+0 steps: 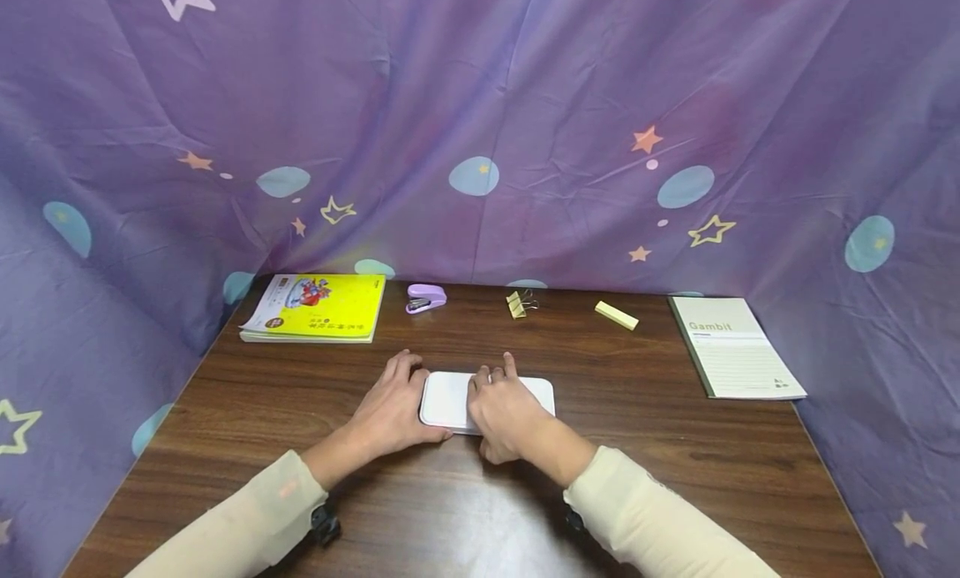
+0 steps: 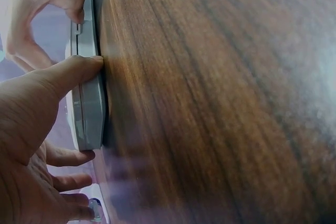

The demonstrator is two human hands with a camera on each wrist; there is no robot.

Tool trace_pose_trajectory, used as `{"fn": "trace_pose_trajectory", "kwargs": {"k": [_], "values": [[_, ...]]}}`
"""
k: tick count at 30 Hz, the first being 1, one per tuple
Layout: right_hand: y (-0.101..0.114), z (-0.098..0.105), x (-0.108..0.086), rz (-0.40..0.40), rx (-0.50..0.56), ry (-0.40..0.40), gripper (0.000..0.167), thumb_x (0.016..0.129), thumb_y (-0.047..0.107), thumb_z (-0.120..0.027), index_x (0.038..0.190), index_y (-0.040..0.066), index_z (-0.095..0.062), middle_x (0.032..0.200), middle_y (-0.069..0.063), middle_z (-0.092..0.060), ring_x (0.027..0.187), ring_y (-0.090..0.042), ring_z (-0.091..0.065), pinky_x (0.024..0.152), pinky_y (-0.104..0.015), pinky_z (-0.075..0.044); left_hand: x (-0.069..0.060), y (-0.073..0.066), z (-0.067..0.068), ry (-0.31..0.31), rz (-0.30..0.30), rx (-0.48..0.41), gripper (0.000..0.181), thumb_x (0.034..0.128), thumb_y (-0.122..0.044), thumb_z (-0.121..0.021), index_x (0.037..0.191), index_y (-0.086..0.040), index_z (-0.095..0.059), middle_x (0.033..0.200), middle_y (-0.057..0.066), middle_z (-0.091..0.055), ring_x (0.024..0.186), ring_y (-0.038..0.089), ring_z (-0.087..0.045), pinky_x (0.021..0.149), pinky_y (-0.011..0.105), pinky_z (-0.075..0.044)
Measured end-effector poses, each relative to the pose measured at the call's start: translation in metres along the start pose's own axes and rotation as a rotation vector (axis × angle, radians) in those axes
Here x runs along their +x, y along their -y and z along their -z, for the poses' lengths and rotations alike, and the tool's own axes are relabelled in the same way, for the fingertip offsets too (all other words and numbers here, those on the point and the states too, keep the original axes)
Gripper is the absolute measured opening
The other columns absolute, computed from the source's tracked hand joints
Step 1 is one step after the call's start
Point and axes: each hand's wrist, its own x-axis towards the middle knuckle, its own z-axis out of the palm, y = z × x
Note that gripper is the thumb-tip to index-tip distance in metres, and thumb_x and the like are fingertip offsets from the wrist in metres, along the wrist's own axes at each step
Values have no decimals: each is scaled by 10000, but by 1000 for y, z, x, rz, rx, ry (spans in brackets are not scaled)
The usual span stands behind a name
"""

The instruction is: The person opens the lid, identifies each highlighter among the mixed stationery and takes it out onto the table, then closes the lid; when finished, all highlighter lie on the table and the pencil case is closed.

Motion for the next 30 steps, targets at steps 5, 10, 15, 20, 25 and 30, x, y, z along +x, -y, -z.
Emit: {"fn": "trace_pose_trajectory", "kwargs": {"k": [5, 10, 15, 20, 25, 30], "values": [[-6, 4, 2, 16, 47, 26, 960, 718, 545, -914, 1401, -80, -659, 1391, -276, -711, 1214, -402, -745, 1192, -633, -541, 0, 1, -1, 9, 11, -14, 987, 723, -601, -999, 1374, 56, -654, 1561, 275, -520, 1552, 484, -423, 1326, 538, -415], [-14, 6, 5, 35, 138, 17, 816, 697, 493, -928, 1270, -39, -693, 1220, -200, -742, 1038, -365, -767, 1014, -519, -652, 0, 2, 1, 21, 25, -28, 1003, 717, -627, -997, 1385, 36, -651, 1576, 271, -506, 1552, 480, -418, 1310, 540, -436], [-27, 10, 8, 48, 277, 28, 644, 686, 443, -950, 1134, 45, -711, 1124, -133, -767, 877, -261, -747, 871, -438, -678, 2, 3, 2, 58, 58, -83, 1006, 698, -625, -1010, 1380, 26, -659, 1605, 283, -476, 1540, 465, -411, 1253, 525, -499], [-41, 16, 10, 50, 471, 108, 506, 758, 325, -928, 1157, 79, -737, 1326, -200, -767, 837, -207, -699, 844, -443, -669, 4, 4, 2, 92, 108, -166, 989, 682, -570, -1039, 1390, 12, -668, 1635, 278, -442, 1538, 450, -387, 1217, 521, -529], [-56, 20, 8, 50, 697, 220, 716, 912, 207, -845, 1541, -34, -603, 1639, -318, -523, 1271, -436, -729, 1182, -583, -562, 5, 5, 2, 82, 122, -209, 996, 656, -528, -1062, 1402, 7, -675, 1643, 271, -421, 1537, 448, -372, 1221, 533, -524], [-77, 14, 1, 96, 909, 185, 604, 997, 139, -750, 1545, -56, -585, 1599, -304, -564, 1228, -495, -739, 1120, -625, -585, 8, 16, -17, 38, 91, -231, 1067, 634, -592, -1050, 1454, -32, -660, 1613, 253, -425, 1487, 446, -387, 1198, 556, -523]]}}
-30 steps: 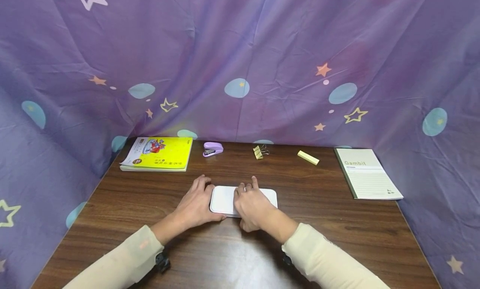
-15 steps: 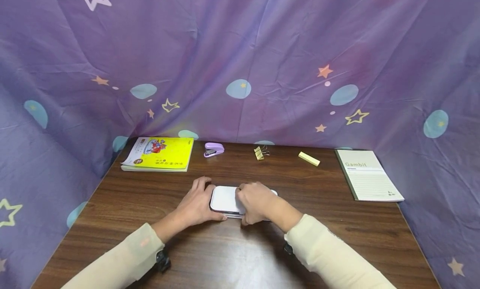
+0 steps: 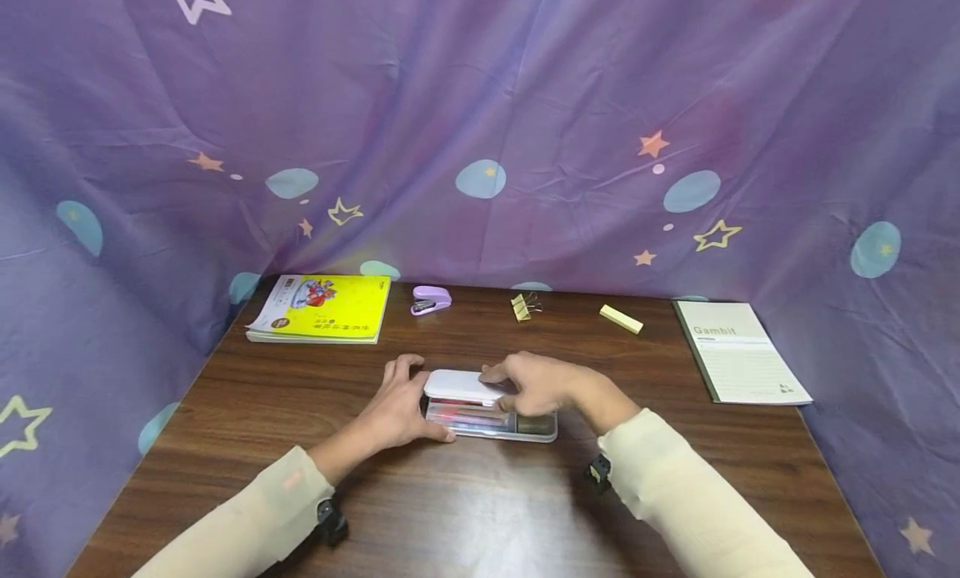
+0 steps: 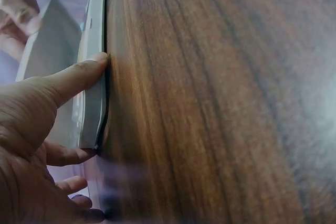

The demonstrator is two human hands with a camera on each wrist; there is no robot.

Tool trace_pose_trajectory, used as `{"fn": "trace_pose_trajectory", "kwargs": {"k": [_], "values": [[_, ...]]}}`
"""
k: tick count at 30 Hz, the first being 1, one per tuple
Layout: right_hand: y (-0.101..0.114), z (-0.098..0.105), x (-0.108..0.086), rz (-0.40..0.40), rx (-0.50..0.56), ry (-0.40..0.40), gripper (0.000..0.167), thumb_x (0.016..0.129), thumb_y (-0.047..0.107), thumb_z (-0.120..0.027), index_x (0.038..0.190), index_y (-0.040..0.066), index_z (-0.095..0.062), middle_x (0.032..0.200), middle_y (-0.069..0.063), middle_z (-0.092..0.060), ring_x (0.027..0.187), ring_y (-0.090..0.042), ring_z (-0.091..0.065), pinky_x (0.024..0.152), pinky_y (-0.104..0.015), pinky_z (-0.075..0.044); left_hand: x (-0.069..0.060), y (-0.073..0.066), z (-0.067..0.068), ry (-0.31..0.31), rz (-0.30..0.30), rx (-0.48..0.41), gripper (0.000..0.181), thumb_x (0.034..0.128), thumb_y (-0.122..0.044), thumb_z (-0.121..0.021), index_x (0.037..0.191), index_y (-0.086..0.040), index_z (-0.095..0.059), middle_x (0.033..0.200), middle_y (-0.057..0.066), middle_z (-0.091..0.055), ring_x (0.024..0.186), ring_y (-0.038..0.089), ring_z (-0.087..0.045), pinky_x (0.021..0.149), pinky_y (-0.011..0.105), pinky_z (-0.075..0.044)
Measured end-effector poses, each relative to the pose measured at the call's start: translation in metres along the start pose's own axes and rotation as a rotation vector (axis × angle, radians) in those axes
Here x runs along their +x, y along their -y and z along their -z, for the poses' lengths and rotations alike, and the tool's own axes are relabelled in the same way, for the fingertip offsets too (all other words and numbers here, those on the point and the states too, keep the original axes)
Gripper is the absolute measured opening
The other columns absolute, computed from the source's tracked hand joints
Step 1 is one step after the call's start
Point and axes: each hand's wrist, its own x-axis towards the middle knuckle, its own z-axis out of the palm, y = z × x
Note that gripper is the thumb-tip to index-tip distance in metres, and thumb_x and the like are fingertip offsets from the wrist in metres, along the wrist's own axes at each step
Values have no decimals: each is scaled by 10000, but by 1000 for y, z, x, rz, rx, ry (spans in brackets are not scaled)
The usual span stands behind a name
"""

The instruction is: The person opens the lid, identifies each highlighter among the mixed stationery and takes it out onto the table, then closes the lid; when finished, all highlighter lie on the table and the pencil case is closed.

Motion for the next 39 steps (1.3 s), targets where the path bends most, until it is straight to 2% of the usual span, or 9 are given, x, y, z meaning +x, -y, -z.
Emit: {"fn": "trace_pose_trajectory", "kwargs": {"k": [4, 9, 16, 19, 23, 26, 29, 33, 39], "values": [[-16, 8, -4, 18, 171, -50, 453, 1078, 151, -680, 1497, -20, -658, 1432, -231, -737, 949, -366, -776, 956, -548, -662, 3, 8, -9, -26, -13, 5, 1101, 620, -638, -1039, 1463, -38, -662, 1579, 240, -443, 1445, 441, -403, 1170, 556, -536], [-27, 13, 0, -18, 244, -164, 319, 1089, 150, -681, 1369, 33, -778, 1204, -143, -842, 1041, -252, -776, 960, -370, -643, -7, -15, 13, 15, 40, -8, 1030, 626, -527, -1072, 1407, 13, -672, 1584, 255, -453, 1474, 429, -404, 1215, 558, -510], [-38, 10, 6, -43, 212, -561, 132, 945, 106, -878, 1076, 101, -889, 1056, -53, -867, 943, -112, -736, 829, -267, -626, -9, -18, 16, 28, 45, -26, 973, 654, -481, -1071, 1421, -33, -674, 1577, 265, -459, 1474, 443, -404, 1231, 565, -491], [-43, 2, 13, 40, 129, -745, 98, 893, 45, -909, 985, 79, -900, 958, -55, -843, 840, -108, -691, 697, -200, -547, -9, -18, 15, 33, 46, -24, 964, 657, -483, -1069, 1417, -37, -677, 1574, 268, -458, 1475, 450, -406, 1234, 570, -485], [-47, -12, 20, 48, -221, -896, 179, 892, 31, -897, 1063, 86, -900, 951, -78, -719, 837, -237, -596, 702, -360, -498, -8, -17, 14, 32, 44, -13, 958, 655, -485, -1068, 1403, -32, -678, 1566, 271, -459, 1472, 450, -414, 1230, 577, -487], [-46, -21, 19, -69, -484, -835, 366, 964, 266, -858, 1290, 102, -834, 1090, -141, -629, 956, -346, -569, 811, -521, -532, -7, -16, 13, 31, 38, -5, 962, 650, -488, -1068, 1398, -26, -678, 1563, 276, -460, 1469, 453, -419, 1224, 579, -492], [-44, -29, 16, -168, -581, -650, 889, 922, 685, -787, 1567, 94, -625, 1338, -215, -592, 1205, -436, -579, 1066, -726, -506, -7, -18, 15, 31, 37, -6, 954, 656, -479, -1066, 1395, -16, -679, 1567, 283, -457, 1474, 462, -413, 1231, 582, -485], [-48, -39, 10, -225, -488, -432, 1461, 690, 983, -738, 1764, 112, -268, 1667, -293, -451, 1527, -524, -454, 1215, -899, -282, -8, -17, 15, 13, 24, 1, 938, 674, -506, -1051, 1373, -3, -679, 1549, 279, -460, 1455, 460, -417, 1208, 588, -499], [-56, -52, 7, -245, -300, -281, 1548, 622, 970, -800, 1796, 199, -148, 1811, -316, -205, 1670, -581, -208, 1179, -970, -176, -8, -16, 15, 29, 34, 7, 957, 694, -519, -1039, 1403, 3, -666, 1548, 272, -465, 1448, 449, -425, 1208, 573, -499]]}}
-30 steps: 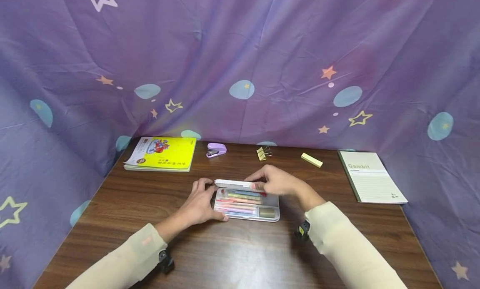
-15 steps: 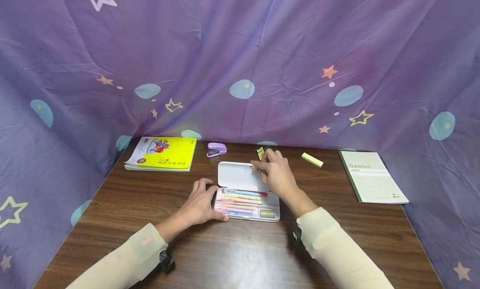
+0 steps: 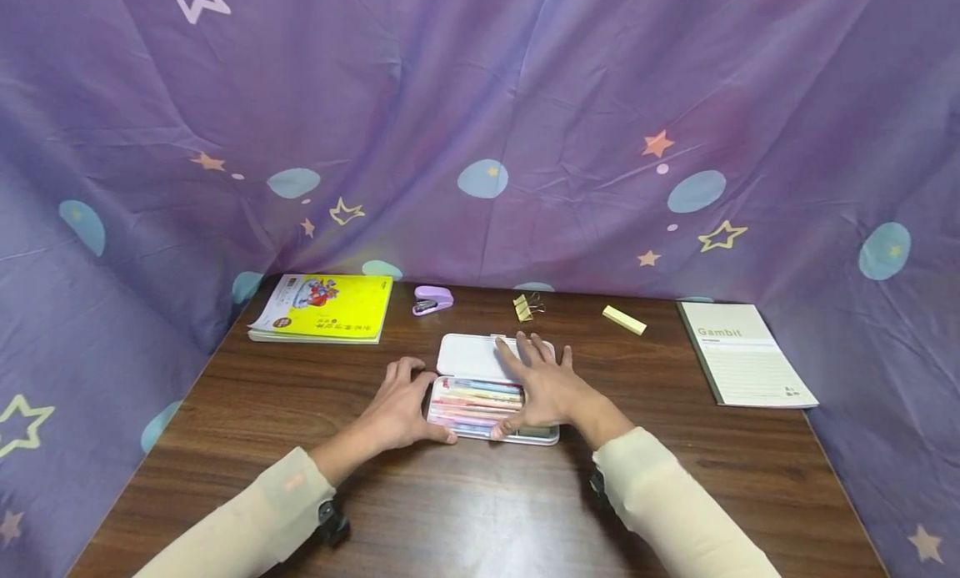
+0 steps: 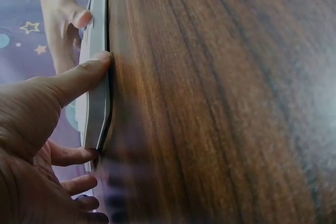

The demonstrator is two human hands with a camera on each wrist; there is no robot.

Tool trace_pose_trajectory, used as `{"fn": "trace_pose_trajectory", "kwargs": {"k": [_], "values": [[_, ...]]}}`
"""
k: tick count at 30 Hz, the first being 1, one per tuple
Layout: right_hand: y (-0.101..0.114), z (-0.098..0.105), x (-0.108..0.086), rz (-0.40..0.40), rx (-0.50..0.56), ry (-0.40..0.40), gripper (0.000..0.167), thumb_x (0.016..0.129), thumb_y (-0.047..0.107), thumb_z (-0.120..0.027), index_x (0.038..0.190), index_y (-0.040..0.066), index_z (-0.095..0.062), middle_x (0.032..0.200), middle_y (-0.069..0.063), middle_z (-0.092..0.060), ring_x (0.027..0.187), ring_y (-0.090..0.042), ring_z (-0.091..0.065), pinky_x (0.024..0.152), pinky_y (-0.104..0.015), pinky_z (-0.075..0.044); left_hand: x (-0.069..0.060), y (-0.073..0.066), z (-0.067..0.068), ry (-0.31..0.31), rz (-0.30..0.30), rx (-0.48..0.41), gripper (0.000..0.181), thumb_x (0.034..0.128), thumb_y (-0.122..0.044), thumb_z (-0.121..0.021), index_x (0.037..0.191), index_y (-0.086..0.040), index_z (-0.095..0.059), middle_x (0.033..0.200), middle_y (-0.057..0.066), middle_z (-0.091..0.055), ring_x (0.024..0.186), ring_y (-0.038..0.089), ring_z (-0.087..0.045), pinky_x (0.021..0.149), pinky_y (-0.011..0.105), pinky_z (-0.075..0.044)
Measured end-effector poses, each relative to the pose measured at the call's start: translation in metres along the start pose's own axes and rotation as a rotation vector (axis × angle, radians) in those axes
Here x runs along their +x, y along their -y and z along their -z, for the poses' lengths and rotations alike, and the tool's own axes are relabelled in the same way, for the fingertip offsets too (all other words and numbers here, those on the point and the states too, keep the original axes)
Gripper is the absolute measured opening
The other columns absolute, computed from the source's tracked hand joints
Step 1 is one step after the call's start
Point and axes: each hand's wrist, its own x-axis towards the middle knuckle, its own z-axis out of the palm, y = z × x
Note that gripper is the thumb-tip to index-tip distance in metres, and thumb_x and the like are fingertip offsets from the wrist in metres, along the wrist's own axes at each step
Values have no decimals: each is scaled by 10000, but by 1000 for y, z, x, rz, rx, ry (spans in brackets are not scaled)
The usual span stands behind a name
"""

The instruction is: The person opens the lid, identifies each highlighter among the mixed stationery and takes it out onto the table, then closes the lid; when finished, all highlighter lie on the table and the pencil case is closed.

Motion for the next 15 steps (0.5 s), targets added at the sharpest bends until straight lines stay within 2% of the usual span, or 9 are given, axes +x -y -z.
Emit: {"fn": "trace_pose_trajectory", "kwargs": {"k": [4, 9, 12, 15], "values": [[3, 0, 1, -17, 58, 33, 1522, 609, 934, -843, 1792, 236, -188, 1822, -318, -154, 1682, -579, -162, 1177, -977, -153, 2, 3, 0, 30, 9, 2, 1009, 686, -534, -1043, 1444, -3, -641, 1553, 256, -488, 1442, 425, -451, 1238, 555, -475], [6, 5, 2, -48, 54, 76, 1520, 602, 935, -844, 1791, 244, -196, 1837, -294, -114, 1699, -552, -129, 1195, -963, -140, 9, 11, 1, 60, -69, -13, 1232, 726, -622, -991, 1615, 23, -434, 1637, 273, -473, 1534, 436, -464, 1331, 640, -367], [6, 7, 1, -61, 46, 87, 1511, 611, 916, -856, 1790, 232, -204, 1839, -289, -108, 1701, -547, -129, 1199, -959, -145, 16, 12, 3, 110, -111, -35, 1366, 764, -683, -936, 1716, 26, -259, 1774, 287, -323, 1655, 441, -343, 1360, 704, -253], [7, 7, 2, -59, 41, 87, 1507, 615, 910, -860, 1787, 217, -214, 1837, -294, -111, 1698, -549, -138, 1196, -959, -157, 20, 16, 4, 168, -115, -16, 1447, 777, -744, -893, 1762, -2, -137, 1852, 238, -137, 1729, 402, -178, 1389, 685, -164]]}}
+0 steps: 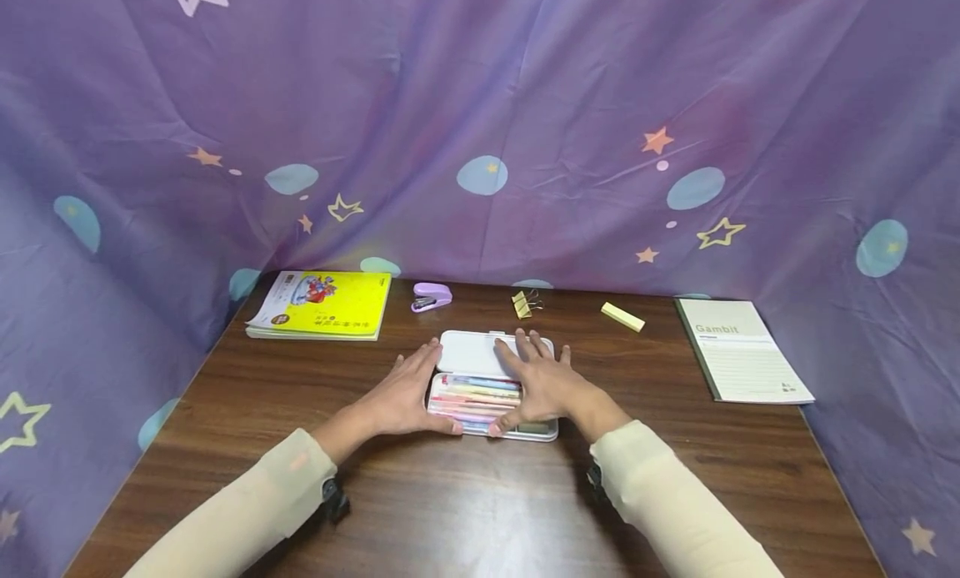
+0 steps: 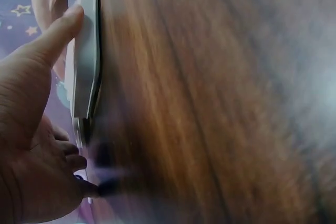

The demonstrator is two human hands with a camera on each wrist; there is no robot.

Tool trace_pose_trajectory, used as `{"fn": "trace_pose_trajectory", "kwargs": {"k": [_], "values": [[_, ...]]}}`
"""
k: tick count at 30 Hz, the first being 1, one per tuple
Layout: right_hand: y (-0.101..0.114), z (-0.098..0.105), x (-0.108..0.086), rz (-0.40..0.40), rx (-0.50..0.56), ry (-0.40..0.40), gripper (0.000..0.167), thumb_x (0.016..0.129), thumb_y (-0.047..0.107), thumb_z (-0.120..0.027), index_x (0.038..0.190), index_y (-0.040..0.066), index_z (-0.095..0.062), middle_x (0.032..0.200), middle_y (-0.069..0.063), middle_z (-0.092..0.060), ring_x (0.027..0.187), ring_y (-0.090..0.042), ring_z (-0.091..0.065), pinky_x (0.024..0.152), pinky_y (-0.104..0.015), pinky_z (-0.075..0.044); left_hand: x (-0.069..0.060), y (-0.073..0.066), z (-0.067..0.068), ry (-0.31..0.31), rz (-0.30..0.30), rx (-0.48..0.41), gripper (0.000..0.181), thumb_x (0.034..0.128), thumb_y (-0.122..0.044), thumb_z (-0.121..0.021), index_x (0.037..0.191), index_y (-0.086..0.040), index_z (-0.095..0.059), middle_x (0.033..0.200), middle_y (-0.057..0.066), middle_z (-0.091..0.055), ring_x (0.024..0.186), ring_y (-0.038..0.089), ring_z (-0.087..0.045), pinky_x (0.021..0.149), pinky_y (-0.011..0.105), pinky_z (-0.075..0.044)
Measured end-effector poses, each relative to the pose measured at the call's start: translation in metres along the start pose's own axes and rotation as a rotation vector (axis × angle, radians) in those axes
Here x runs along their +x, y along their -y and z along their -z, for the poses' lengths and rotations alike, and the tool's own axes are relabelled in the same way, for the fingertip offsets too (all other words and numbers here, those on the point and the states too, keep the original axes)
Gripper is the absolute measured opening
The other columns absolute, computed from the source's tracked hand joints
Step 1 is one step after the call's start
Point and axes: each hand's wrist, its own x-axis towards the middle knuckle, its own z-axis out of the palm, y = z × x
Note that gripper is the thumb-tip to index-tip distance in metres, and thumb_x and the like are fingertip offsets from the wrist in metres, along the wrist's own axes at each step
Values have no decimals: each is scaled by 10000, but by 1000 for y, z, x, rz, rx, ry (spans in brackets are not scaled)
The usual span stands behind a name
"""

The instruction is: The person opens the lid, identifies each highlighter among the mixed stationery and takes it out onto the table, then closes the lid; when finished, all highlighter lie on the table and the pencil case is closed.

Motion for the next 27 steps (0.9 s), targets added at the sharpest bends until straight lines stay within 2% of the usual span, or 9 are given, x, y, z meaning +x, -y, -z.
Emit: {"fn": "trace_pose_trajectory", "kwargs": {"k": [5, 9, 19, 23, 25, 27], "values": [[-1, 0, -1, -3, 4, 9, 1493, 629, 917, -845, 1787, 219, -214, 1835, -300, -99, 1697, -554, -130, 1203, -954, -145, 5, 3, 0, 66, 20, 70, 1468, 794, -830, -819, 1776, -29, -78, 1871, 189, -47, 1749, 353, -77, 1420, 617, -86], [-2, -1, -1, -5, 3, 20, 1474, 647, 909, -843, 1787, 218, -215, 1831, -308, -94, 1693, -567, -118, 1207, -954, -129, 5, 3, -1, 78, 21, 55, 1465, 811, -832, -800, 1771, -15, -53, 1865, 207, -31, 1749, 362, -55, 1428, 588, -56], [0, 0, -2, 8, 18, 12, 1433, 671, 880, -855, 1782, 216, -238, 1827, -314, -101, 1694, -568, -105, 1209, -956, -103, 4, 1, 2, 94, 39, 20, 1468, 804, -792, -839, 1762, 15, -73, 1855, 236, -26, 1749, 361, -33, 1437, 510, -72], [3, 0, -4, 59, -6, -39, 1363, 695, 878, -844, 1763, 220, -311, 1810, -288, -247, 1672, -547, -243, 1198, -960, -151, 4, 1, 2, 97, 35, 32, 1465, 802, -797, -837, 1761, 17, -86, 1855, 233, -35, 1748, 354, -46, 1435, 503, -74], [8, 0, -5, 117, -10, -87, 1234, 755, 834, -841, 1722, 197, -413, 1753, -250, -400, 1619, -503, -393, 1182, -957, -214, 4, 1, 3, 95, 31, 36, 1465, 800, -800, -837, 1759, 22, -94, 1854, 235, -38, 1747, 360, -52, 1434, 508, -77], [14, 0, -6, 193, -21, -151, 1021, 829, 752, -845, 1620, 169, -568, 1616, -182, -571, 1501, -426, -556, 1154, -913, -354, 4, 1, 3, 96, 34, 42, 1465, 799, -804, -835, 1760, 20, -96, 1855, 232, -40, 1747, 357, -52, 1434, 505, -82]]}}
